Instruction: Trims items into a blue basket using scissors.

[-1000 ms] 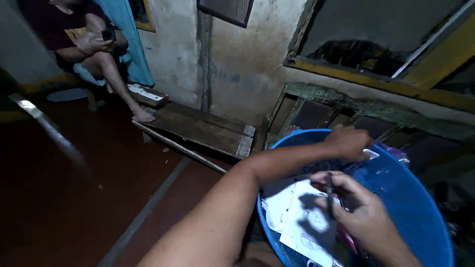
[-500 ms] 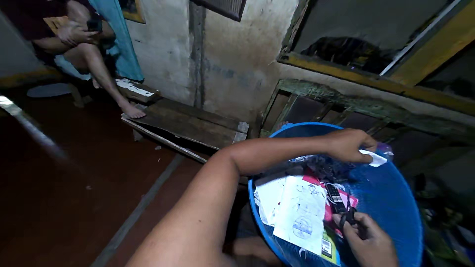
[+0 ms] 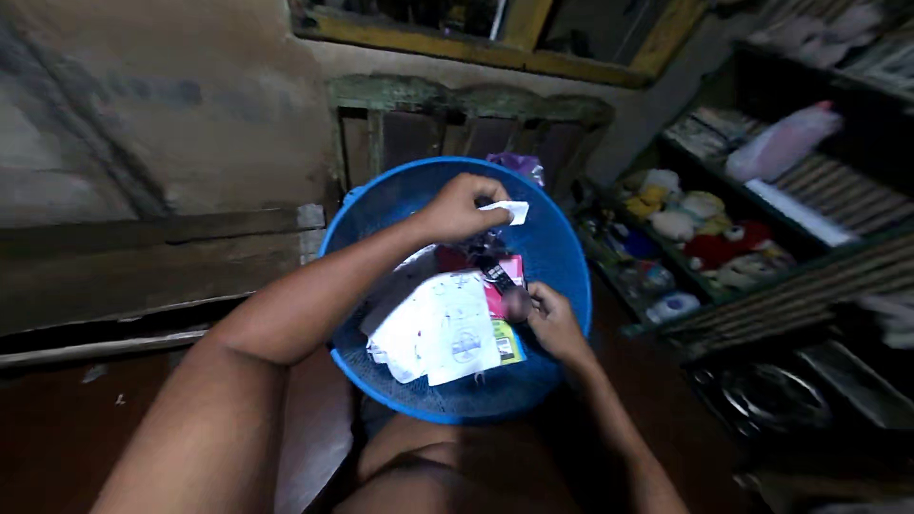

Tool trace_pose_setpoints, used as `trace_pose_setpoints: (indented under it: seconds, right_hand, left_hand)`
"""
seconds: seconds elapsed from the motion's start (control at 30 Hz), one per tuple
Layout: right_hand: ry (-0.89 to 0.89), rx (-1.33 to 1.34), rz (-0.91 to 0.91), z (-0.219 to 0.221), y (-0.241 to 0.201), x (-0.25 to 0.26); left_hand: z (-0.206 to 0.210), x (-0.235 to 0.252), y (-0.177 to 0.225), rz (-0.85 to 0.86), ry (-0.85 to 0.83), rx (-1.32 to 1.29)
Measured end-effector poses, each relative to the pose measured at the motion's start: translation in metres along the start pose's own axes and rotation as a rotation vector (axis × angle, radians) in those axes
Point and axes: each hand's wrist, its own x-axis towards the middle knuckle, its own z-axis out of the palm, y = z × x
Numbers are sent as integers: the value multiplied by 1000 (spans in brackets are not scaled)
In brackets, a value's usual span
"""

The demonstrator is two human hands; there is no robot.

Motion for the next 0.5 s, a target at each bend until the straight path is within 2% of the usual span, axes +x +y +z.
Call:
trace_pose_setpoints:
  seconds: [0.1,0.2,0.5]
  right_hand:
    - [-12,117,-32,-3,0,-1]
    - [-20,173,-3,-3,3,-4]
    - [-67,198,29,-2,6,-4]
  left_hand:
    - [16,-5,-5,21,-147,-29]
    - [25,-9,-8,1,-221,-115]
    - [29,-13,-10,-94,-290,-271]
